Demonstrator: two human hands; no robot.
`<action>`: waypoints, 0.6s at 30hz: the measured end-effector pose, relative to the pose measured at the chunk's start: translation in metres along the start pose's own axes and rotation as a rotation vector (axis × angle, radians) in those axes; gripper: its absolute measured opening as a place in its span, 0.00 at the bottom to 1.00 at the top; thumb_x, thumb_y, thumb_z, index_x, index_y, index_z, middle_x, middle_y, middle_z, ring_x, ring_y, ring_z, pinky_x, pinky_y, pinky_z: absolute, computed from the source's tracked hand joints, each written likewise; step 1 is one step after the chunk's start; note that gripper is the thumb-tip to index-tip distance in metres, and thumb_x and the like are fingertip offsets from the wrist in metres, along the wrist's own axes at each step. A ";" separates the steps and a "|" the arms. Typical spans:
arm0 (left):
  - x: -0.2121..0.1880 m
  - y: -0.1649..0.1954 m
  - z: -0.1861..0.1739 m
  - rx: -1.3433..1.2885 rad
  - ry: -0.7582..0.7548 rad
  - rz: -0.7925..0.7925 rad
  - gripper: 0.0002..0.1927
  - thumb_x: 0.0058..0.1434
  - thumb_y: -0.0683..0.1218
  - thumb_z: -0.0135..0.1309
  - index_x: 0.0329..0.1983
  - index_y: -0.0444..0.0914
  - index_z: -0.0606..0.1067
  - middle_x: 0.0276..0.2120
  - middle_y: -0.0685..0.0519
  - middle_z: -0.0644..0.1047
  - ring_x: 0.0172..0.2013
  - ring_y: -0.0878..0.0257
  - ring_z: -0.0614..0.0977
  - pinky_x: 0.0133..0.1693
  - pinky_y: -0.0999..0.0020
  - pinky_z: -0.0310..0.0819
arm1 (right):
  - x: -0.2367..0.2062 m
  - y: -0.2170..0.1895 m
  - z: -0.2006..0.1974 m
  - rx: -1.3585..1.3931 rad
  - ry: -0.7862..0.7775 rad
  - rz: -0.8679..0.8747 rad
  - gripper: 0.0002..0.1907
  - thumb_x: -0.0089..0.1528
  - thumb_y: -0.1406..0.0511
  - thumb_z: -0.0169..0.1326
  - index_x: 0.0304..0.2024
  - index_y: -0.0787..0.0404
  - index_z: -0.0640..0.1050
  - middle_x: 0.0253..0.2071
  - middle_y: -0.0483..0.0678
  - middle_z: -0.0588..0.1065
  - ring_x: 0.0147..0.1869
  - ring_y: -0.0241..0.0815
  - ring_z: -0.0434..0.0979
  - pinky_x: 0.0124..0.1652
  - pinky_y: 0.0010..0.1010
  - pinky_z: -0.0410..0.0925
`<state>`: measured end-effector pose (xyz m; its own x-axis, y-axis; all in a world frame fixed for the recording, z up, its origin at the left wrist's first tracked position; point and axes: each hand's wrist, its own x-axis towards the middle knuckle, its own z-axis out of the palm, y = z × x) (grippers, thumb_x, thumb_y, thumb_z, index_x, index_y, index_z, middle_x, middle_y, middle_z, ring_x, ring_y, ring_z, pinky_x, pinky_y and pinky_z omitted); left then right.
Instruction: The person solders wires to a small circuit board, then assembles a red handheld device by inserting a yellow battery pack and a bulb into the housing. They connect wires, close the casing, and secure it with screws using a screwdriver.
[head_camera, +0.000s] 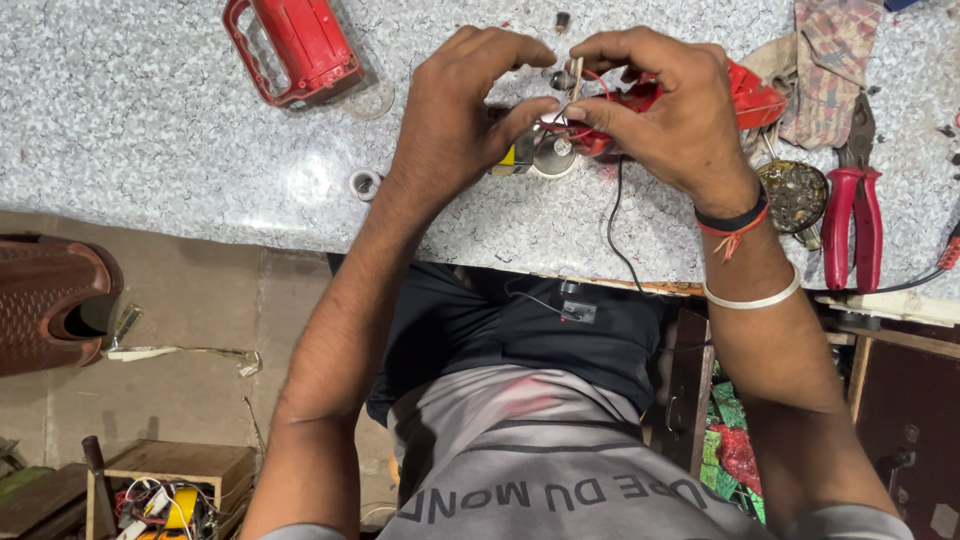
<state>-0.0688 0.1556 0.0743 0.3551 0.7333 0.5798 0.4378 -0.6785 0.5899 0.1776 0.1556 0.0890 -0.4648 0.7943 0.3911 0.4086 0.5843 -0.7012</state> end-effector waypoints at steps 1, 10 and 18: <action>0.000 -0.002 0.000 0.002 0.013 0.015 0.17 0.61 0.50 0.72 0.47 0.39 0.79 0.44 0.54 0.82 0.49 0.58 0.82 0.49 0.60 0.78 | -0.001 0.000 0.000 -0.003 0.001 -0.004 0.19 0.64 0.71 0.71 0.55 0.66 0.80 0.48 0.51 0.82 0.54 0.38 0.85 0.52 0.27 0.77; 0.000 -0.003 0.007 0.122 0.005 -0.007 0.11 0.64 0.50 0.70 0.39 0.42 0.79 0.38 0.58 0.82 0.43 0.62 0.80 0.47 0.60 0.66 | -0.004 0.005 0.000 -0.066 0.031 -0.027 0.19 0.65 0.66 0.73 0.54 0.65 0.81 0.46 0.52 0.81 0.46 0.38 0.83 0.45 0.26 0.74; 0.003 -0.018 -0.008 -0.017 -0.092 0.092 0.10 0.68 0.50 0.68 0.49 0.46 0.81 0.48 0.61 0.83 0.53 0.64 0.78 0.54 0.60 0.63 | -0.002 0.007 0.000 -0.129 -0.019 -0.139 0.19 0.65 0.64 0.70 0.55 0.65 0.81 0.45 0.53 0.81 0.47 0.46 0.83 0.47 0.31 0.73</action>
<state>-0.0826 0.1694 0.0701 0.4678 0.6684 0.5783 0.3861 -0.7431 0.5466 0.1816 0.1587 0.0833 -0.5379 0.7019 0.4669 0.4362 0.7057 -0.5584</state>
